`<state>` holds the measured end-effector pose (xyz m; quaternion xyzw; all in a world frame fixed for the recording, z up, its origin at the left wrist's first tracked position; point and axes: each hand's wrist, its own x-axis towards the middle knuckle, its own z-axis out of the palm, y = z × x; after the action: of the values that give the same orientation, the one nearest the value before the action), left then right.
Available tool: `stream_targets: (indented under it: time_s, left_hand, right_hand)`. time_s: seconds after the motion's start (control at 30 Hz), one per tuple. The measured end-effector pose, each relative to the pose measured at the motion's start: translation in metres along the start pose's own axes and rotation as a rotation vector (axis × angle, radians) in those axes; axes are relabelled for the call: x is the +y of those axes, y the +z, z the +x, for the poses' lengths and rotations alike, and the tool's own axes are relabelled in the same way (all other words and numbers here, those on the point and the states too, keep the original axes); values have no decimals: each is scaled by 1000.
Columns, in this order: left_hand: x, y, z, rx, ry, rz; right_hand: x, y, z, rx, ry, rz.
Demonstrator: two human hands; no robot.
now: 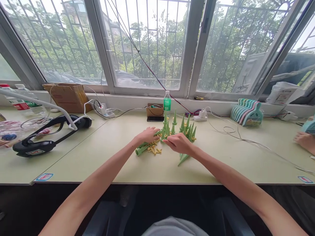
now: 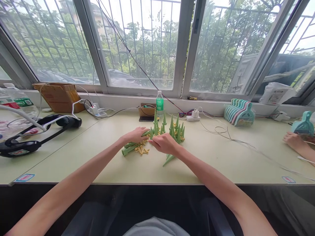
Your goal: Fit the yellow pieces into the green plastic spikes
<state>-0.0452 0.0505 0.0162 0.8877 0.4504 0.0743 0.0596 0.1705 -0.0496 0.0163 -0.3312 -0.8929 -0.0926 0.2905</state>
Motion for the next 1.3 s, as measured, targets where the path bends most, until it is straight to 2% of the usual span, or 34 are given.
stream_targets:
  time_s: [0.17,0.3,0.4,0.63,0.97,1.3]
  left_hand:
    - [-3,-3,19,41,47,-64]
    - [-5,-1,32,53,19,-70]
    - [-2,1,35,61,3,-74]
    - [5,2,30,98,-19,-95]
    - [-2,5,17,187,-26,-121]
    - [3,1,-1,232,-30,-134]
  right_hand:
    - [-12,-10,-3,-118,-83,1]
    - [-17,-18,-17,-118,-116,-28]
    - [-14,-20,-32,-128,-129,31]
    - [1,-4,-55,-99,-51,142]
    - [2,11,-50,-90,-68,-34]
    - [-3,14,-44,-81,-91,-45]
